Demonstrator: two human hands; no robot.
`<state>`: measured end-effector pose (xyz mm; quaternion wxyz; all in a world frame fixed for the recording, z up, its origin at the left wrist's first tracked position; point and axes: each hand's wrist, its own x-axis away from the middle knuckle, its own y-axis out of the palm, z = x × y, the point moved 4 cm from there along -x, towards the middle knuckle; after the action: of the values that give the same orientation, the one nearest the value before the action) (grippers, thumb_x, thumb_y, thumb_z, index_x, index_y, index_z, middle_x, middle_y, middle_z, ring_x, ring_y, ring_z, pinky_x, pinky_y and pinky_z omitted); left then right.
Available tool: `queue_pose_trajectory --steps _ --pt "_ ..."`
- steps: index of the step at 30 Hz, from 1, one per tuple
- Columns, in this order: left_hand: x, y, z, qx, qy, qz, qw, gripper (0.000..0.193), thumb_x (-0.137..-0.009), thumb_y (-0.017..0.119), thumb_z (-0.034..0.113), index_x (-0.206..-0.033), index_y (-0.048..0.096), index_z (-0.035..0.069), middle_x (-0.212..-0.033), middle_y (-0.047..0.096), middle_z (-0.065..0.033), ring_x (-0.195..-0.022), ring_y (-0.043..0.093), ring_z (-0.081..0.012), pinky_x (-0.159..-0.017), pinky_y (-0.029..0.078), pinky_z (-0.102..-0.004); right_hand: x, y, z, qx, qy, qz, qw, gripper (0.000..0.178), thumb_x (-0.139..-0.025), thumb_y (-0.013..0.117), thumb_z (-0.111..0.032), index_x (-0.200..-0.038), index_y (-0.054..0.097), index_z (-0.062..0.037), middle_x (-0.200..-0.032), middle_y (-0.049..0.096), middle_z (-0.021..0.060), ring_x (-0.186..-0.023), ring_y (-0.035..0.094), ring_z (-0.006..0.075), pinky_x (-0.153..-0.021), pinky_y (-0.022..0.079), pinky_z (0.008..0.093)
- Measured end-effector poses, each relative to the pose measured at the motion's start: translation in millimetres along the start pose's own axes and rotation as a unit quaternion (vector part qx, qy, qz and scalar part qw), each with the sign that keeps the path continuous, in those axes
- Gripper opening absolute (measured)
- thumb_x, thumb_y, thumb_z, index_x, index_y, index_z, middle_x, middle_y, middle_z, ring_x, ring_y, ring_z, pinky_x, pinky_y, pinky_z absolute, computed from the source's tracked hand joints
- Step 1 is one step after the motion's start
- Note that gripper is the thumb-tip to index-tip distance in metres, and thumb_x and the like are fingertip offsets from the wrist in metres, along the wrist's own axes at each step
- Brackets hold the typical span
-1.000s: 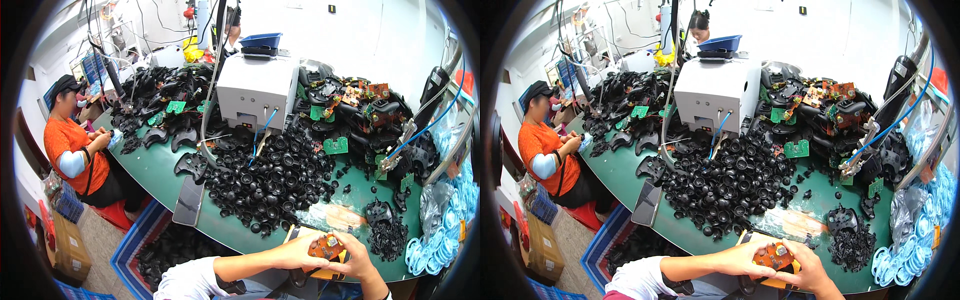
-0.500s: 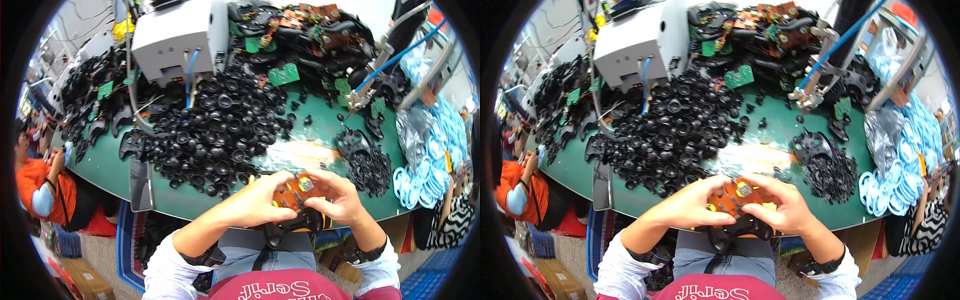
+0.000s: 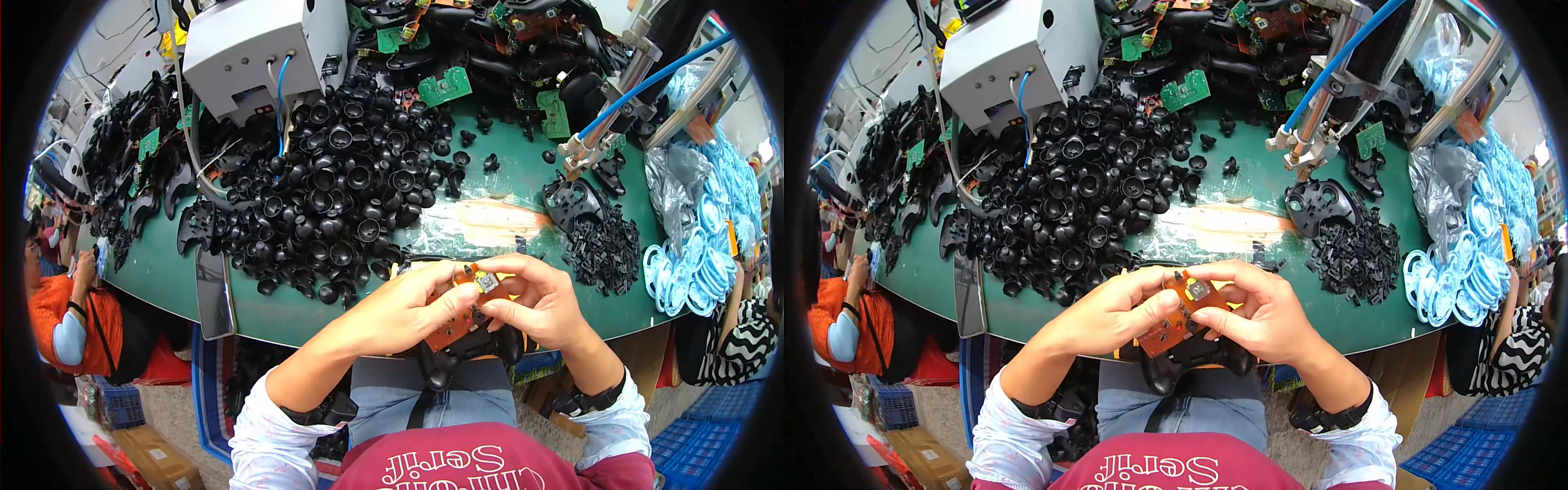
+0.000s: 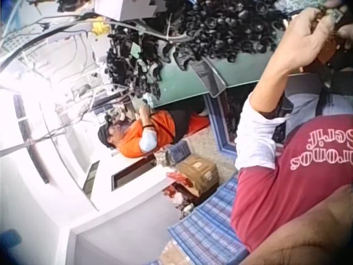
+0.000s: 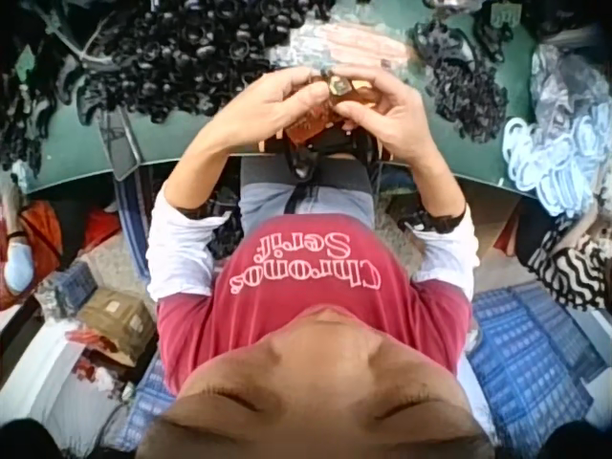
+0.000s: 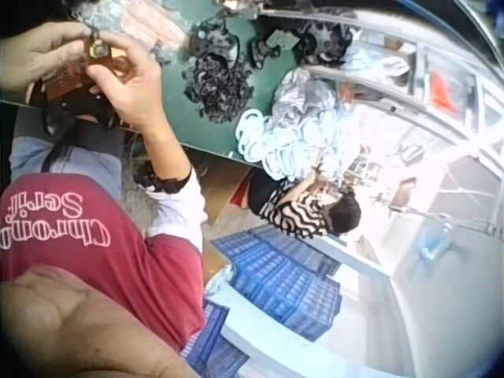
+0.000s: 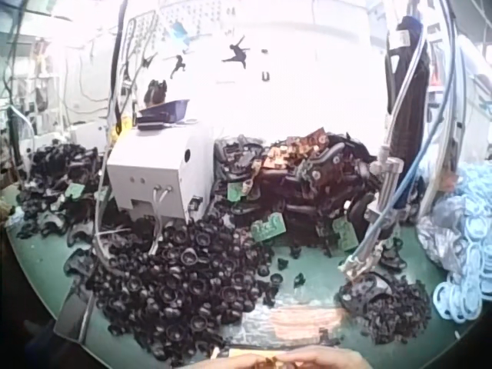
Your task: Assemble internal components and shells of game controllers using specialized jigs and pneumatic presses.
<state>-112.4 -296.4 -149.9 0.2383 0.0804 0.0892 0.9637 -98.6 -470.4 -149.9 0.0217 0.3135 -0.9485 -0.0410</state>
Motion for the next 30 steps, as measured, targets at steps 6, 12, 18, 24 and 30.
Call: queue_pose_trajectory --steps 6,12,18,24,30 --pt "4 -6 -5 -0.114 -0.066 -0.051 0.990 0.053 -0.088 0.073 0.020 -0.130 0.050 -0.001 -0.101 0.066 -0.0070 -0.090 0.060 -0.0097 -0.079 0.049 -0.0266 -3 2 0 -0.014 -0.003 -0.004 1.000 0.039 -0.089 0.065 0.003 -0.126 0.055 0.0012 -0.127 0.055 0.0122 -0.101 0.065 0.0196 -0.068 0.059 0.0263" --pt "24 -24 3 -0.143 -0.026 0.073 0.987 0.087 -0.065 0.090 0.030 -0.135 0.049 -0.001 -0.135 0.050 -0.0168 -0.121 0.052 -0.0246 -0.099 0.045 -0.0359 -4 0 3 -0.044 0.018 0.077 0.996 0.031 -0.091 0.062 0.000 -0.120 0.052 0.0033 -0.115 0.060 0.0135 -0.089 0.067 0.0153 -0.061 0.059 0.0241" --pt "61 -2 -18 -0.378 0.096 0.043 0.920 0.078 -0.062 0.091 0.028 -0.126 0.053 0.008 -0.154 0.014 -0.0308 -0.144 0.017 -0.0482 -0.115 0.025 -0.0493 -6 -14 20 -0.071 0.006 0.164 0.984 0.031 -0.091 0.063 -0.001 -0.118 0.049 0.0051 -0.112 0.060 0.0153 -0.086 0.067 0.0153 -0.051 0.059 0.0242" --pt "65 4 -39 -0.363 0.093 0.029 0.927 0.054 -0.064 0.091 0.027 -0.106 0.060 0.010 -0.156 0.014 -0.0286 -0.146 0.010 -0.0473 -0.115 0.020 -0.0534 12 -12 21 -0.084 -0.013 0.208 0.974 0.030 -0.091 0.062 0.002 -0.117 0.048 0.0043 -0.112 0.057 0.0151 -0.088 0.066 0.0160 -0.053 0.060 0.0252" --pt "59 12 -30 -0.411 0.071 0.024 0.908 0.049 -0.065 0.089 0.030 -0.099 0.060 0.010 -0.155 0.018 -0.0271 -0.145 0.012 -0.0496 -0.115 0.017 -0.0573 16 -17 23 -0.075 -0.023 0.236 0.969 0.029 -0.091 0.060 0.002 -0.117 0.047 0.0028 -0.111 0.057 0.0140 -0.091 0.065 0.0179 -0.057 0.062 0.0262"
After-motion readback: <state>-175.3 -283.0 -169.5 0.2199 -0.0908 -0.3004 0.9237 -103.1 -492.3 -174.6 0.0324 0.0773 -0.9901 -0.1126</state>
